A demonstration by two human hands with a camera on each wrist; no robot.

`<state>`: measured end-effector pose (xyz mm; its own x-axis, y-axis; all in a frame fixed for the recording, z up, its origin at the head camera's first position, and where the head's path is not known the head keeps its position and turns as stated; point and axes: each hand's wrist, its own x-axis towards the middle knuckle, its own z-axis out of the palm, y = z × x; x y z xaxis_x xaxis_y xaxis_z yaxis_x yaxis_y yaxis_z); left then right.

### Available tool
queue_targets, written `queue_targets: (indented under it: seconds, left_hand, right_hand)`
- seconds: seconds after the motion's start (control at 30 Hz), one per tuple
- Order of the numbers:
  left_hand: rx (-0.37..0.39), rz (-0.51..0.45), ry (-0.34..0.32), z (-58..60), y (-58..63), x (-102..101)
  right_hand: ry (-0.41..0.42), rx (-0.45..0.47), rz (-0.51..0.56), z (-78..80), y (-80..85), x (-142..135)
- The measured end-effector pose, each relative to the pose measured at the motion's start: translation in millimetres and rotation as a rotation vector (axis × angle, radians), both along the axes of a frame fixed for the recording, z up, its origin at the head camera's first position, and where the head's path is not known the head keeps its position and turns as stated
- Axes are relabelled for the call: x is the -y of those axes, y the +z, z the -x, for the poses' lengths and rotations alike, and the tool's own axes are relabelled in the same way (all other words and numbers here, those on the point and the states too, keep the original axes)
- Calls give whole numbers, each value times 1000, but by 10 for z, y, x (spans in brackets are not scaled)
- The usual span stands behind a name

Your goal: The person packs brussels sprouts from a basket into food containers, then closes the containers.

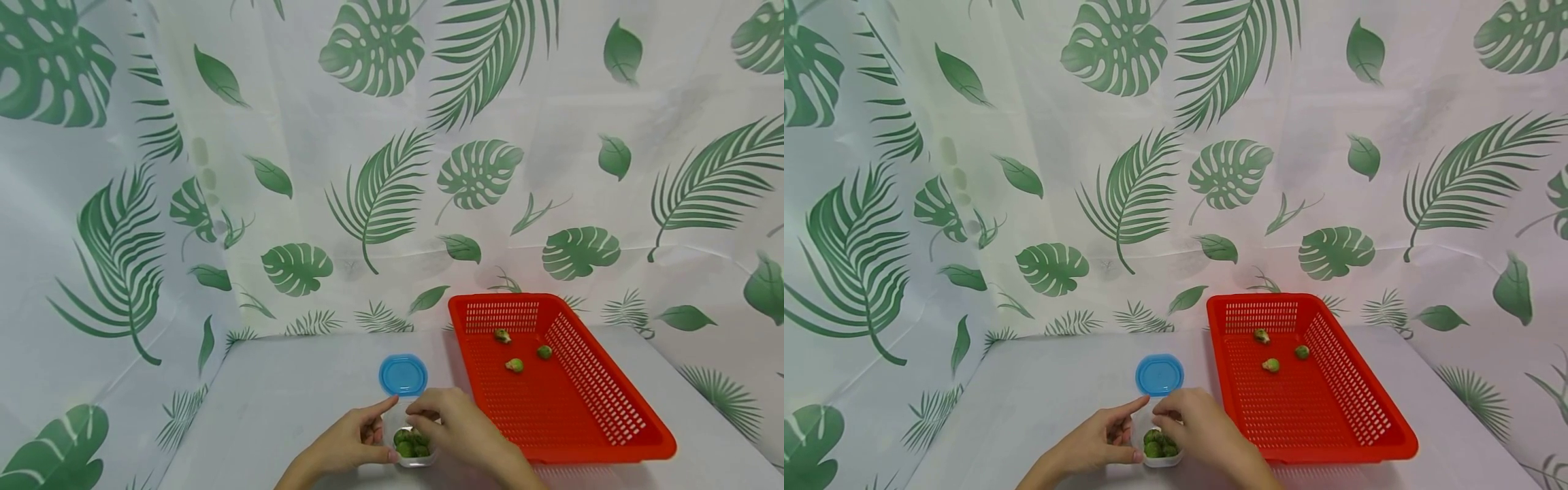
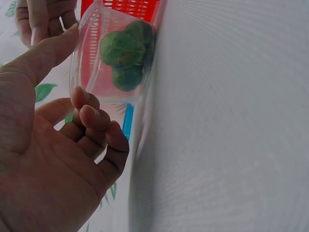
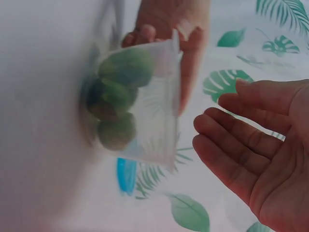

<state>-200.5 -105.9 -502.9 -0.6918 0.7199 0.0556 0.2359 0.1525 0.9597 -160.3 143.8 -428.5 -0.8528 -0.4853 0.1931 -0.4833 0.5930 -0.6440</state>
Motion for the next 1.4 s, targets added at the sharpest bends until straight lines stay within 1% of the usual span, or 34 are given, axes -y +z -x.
queue_targets:
  seconds: [0.07, 0.17, 0.33, 0.47, 0.63, 0.83, 1.0, 1.1, 1.27, 1.4]
  left_hand:
    - [0, -2, -3, 3, -3, -2]
    - [-1, -2, -4, 9, -11, -4]
    - [-7, -6, -4, 11, -18, -2]
    - [-10, -6, 0, 7, -14, 0]
    - [-5, -2, 7, 5, -14, 8]
    - [-22, 4, -2, 8, -22, 6]
    - [-9, 0, -14, 10, -37, -9]
    - [-4, -4, -12, 10, -35, -12]
    - [-5, -1, 6, 16, -30, -6]
    - [-3, 4, 10, 25, -28, -6]
  right_hand:
    - [-7, -21, 15, -13, 40, -20]
    - [-25, -29, 41, -36, 99, -52]
    - [-72, 3, 65, -74, 184, -122]
    - [-105, 10, 66, -89, 237, -171]
    - [-117, 7, 67, -90, 266, -200]
    - [-128, -5, 75, -82, 263, -233]
    - [-133, -6, 86, -83, 261, -272]
    - [-144, -11, 96, -91, 291, -302]
    - [-191, -54, 97, -96, 396, -362]
    - [-208, -136, 105, -71, 508, -420]
